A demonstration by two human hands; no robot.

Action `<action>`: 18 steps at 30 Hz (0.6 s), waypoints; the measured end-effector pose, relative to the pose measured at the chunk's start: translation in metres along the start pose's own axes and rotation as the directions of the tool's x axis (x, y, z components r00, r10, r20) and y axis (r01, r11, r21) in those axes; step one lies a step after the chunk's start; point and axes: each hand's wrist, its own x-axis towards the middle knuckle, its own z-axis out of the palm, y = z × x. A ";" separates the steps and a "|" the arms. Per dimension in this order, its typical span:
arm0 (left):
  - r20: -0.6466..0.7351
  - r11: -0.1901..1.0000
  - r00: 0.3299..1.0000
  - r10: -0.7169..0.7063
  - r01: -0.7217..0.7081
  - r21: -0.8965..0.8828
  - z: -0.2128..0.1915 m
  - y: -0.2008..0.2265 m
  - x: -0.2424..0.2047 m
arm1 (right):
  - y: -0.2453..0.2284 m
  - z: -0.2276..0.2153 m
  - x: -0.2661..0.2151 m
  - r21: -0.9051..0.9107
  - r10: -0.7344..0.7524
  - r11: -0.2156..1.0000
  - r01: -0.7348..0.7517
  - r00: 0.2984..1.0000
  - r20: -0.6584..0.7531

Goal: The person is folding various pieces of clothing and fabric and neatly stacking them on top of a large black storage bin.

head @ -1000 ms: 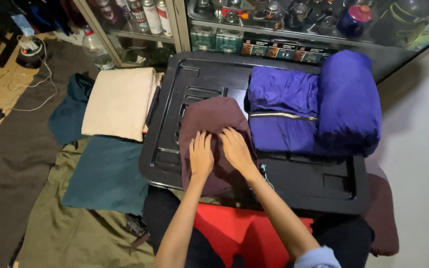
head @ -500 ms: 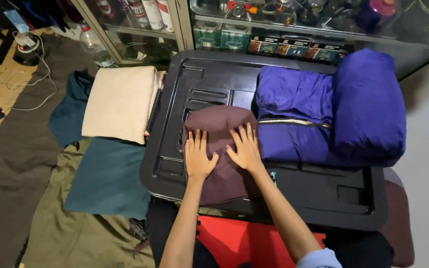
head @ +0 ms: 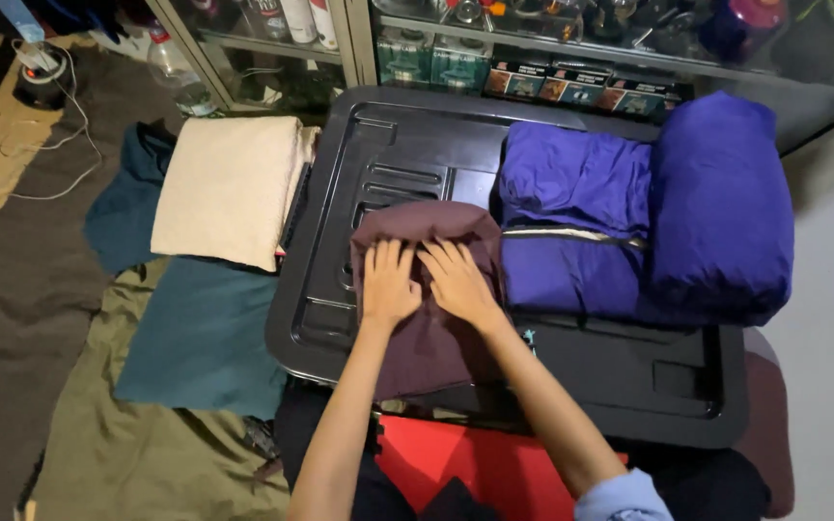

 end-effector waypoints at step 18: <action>0.496 0.930 0.808 -0.319 0.368 -0.001 -0.018 -0.030 0.022 | 0.050 0.014 0.008 0.211 0.486 0.793 -0.572 0.802 0.347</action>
